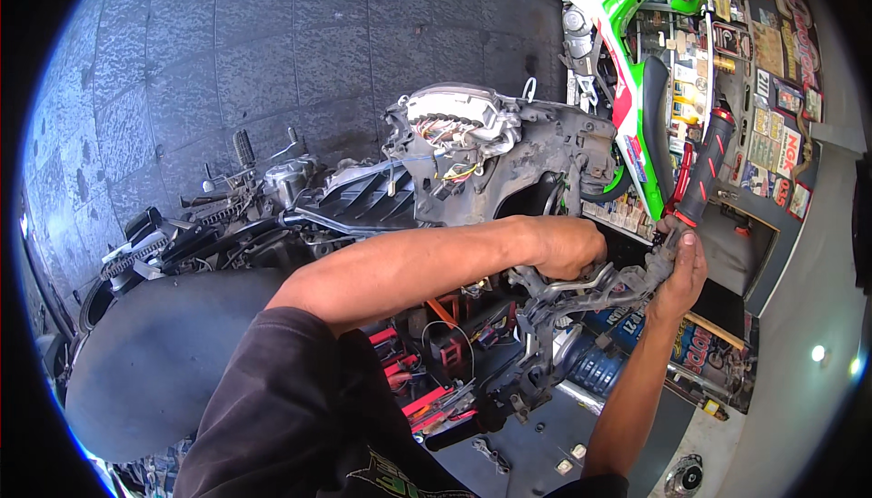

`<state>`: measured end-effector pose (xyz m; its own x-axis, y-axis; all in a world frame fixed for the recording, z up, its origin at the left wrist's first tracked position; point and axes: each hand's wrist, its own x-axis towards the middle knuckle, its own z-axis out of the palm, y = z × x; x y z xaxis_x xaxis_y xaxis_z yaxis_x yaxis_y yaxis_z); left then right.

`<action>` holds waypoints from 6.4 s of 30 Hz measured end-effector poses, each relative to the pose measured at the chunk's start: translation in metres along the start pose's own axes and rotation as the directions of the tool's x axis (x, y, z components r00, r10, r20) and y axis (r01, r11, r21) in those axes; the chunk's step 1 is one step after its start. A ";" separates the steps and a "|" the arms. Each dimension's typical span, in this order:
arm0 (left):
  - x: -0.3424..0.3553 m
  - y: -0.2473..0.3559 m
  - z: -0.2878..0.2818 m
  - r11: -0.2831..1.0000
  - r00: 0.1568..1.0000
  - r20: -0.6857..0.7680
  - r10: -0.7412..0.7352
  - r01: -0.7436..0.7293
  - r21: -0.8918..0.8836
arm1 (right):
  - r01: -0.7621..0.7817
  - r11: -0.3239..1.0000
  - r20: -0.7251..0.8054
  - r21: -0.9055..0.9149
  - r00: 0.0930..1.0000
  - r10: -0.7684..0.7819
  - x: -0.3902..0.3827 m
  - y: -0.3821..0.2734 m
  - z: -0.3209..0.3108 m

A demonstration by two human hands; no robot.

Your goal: Adjusting wiring and front assembly components of a motorcycle.

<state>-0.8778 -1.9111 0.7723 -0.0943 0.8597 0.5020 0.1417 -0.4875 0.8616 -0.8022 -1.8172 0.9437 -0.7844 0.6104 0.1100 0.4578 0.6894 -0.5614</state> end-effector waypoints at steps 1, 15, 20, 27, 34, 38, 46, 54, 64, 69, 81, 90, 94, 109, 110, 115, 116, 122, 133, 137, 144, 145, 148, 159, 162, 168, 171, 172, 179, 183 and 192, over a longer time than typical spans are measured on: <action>0.001 -0.004 0.004 1.000 1.000 -0.001 0.000 0.000 0.000 | 0.001 1.000 0.001 0.000 1.000 -0.001 0.001 0.001 -0.001; 0.002 -0.005 0.008 0.997 0.999 -0.019 -0.039 0.041 0.064 | -0.028 1.000 -0.017 -0.004 0.999 0.028 0.000 0.003 -0.002; 0.000 -0.003 0.024 0.995 0.962 -0.272 -0.018 0.044 0.090 | 0.020 1.000 0.004 -0.013 1.000 -0.020 0.001 0.005 -0.002; 0.021 -0.012 -0.002 0.996 0.987 0.160 -0.026 0.039 -0.079 | 0.001 1.000 -0.002 -0.003 1.000 -0.001 0.001 0.005 0.000; 0.024 -0.018 -0.001 0.611 0.891 0.424 -0.161 0.427 -0.666 | -0.007 1.000 0.017 0.014 1.000 0.007 0.001 0.006 -0.003; 0.024 -0.021 0.007 0.653 0.920 0.361 -0.152 0.368 -0.662 | -0.013 1.000 0.020 0.006 1.000 0.013 0.000 0.003 0.000; 0.018 -0.019 0.009 0.565 0.942 0.301 -0.150 0.332 -0.755 | -0.046 0.999 -0.001 -0.012 0.999 0.046 0.000 0.000 0.000; 0.013 -0.017 0.016 0.532 0.950 0.229 -0.213 0.309 -0.788 | -0.015 1.000 -0.045 0.004 0.999 0.015 -0.001 -0.003 0.008; -0.004 -0.001 0.015 0.991 0.993 -0.077 -0.086 0.078 -0.105 | 0.012 1.000 -0.069 -0.006 0.998 -0.012 0.000 -0.001 0.008; -0.010 -0.002 0.029 0.997 0.956 -0.291 0.048 -0.027 0.078 | -0.016 1.000 -0.030 0.003 0.999 0.016 -0.002 0.000 0.004; -0.010 -0.004 0.023 0.997 0.980 -0.197 0.031 -0.016 0.075 | -0.020 0.999 -0.042 0.032 0.999 0.021 -0.004 -0.001 0.007; 0.002 -0.004 0.007 0.997 0.999 0.031 -0.034 0.036 -0.071 | -0.012 1.000 -0.048 0.013 0.999 0.012 -0.003 0.000 0.004; -0.006 -0.003 0.025 0.997 0.959 -0.277 0.057 -0.042 0.062 | 0.022 1.000 -0.031 0.004 0.999 -0.022 -0.002 0.005 0.004; -0.008 0.000 0.027 0.999 0.938 -0.343 -0.039 0.048 0.017 | -0.001 1.000 -0.002 -0.029 1.000 0.001 -0.002 0.002 0.001; -0.006 -0.002 0.023 0.999 0.938 -0.345 -0.040 0.049 0.016 | 0.002 1.000 -0.004 -0.026 1.000 -0.002 -0.002 0.002 0.001; -0.002 -0.008 0.009 0.999 0.999 0.032 -0.003 0.004 -0.042 | -0.012 1.000 -0.020 -0.006 1.000 0.012 -0.003 0.000 0.004; -0.002 -0.007 0.011 0.999 0.999 0.032 -0.003 0.005 -0.043 | 0.000 1.000 -0.019 0.001 1.000 0.000 -0.003 0.001 0.004; 0.003 -0.002 0.018 0.985 0.968 -0.193 -0.161 0.144 -0.098 | 0.010 1.000 -0.006 -0.013 1.000 -0.010 -0.001 0.004 0.001; 0.028 -0.002 0.016 0.399 0.852 0.264 -0.453 0.458 -0.794 | -0.016 1.000 -0.015 0.012 1.000 0.017 -0.002 0.003 0.001; 0.027 -0.006 0.020 0.366 0.860 0.320 -0.398 0.469 -0.804 | -0.028 1.000 -0.020 0.000 0.999 0.028 -0.002 0.003 0.000; 0.014 -0.010 0.027 0.334 0.888 0.243 -0.391 0.382 -0.862 | 0.007 1.000 -0.014 0.002 1.000 -0.007 -0.001 0.002 0.002; 0.013 -0.008 0.026 0.298 0.881 0.230 -0.414 0.370 -0.880 | 0.006 1.000 -0.014 0.002 1.000 -0.005 -0.001 0.001 0.003; 0.012 -0.003 0.022 0.266 0.869 0.213 -0.446 0.356 -0.896 | -0.020 1.000 -0.022 -0.001 1.000 0.020 -0.002 0.001 0.002; 0.000 -0.001 0.023 0.988 0.993 -0.038 -0.115 0.110 -0.107 | 0.001 1.000 -0.011 0.005 1.000 -0.001 -0.003 0.000 0.003; -0.001 0.002 0.011 0.991 0.989 0.064 -0.130 0.132 -0.030 | -0.014 1.000 -0.014 -0.024 1.000 0.013 -0.003 0.000 0.002; -0.007 0.001 0.026 0.994 0.957 -0.282 0.063 -0.033 0.108 | 0.039 0.999 -0.031 -0.028 0.999 -0.040 -0.003 -0.002 0.006; -0.006 -0.002 0.028 0.995 0.937 -0.347 0.041 -0.008 0.096 | 0.006 1.000 -0.043 -0.030 0.999 -0.008 -0.004 -0.001 0.007; -0.005 -0.004 0.023 0.997 0.968 -0.249 0.026 -0.007 0.080 | 0.008 0.999 -0.044 -0.031 0.999 -0.009 -0.004 -0.001 0.006; -0.009 -0.006 0.018 0.997 0.986 -0.156 0.065 -0.056 0.061 | 0.013 0.999 -0.018 -0.029 1.000 -0.014 -0.003 0.001 0.003; -0.013 -0.003 0.026 0.993 0.926 -0.366 0.095 -0.060 0.105 | 0.012 0.999 -0.027 -0.038 1.000 -0.013 -0.002 0.001 0.004; -0.013 -0.015 0.033 0.968 0.915 -0.353 0.198 -0.124 0.220 | 0.035 0.972 0.061 -0.230 0.998 -0.021 0.001 -0.006 0.004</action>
<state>-0.8463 -1.9103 0.7506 -0.4061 0.6361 0.6561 0.3655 -0.5450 0.7546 -0.8076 -1.8224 0.9439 -0.8181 0.5705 0.0718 0.5141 0.7817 -0.3531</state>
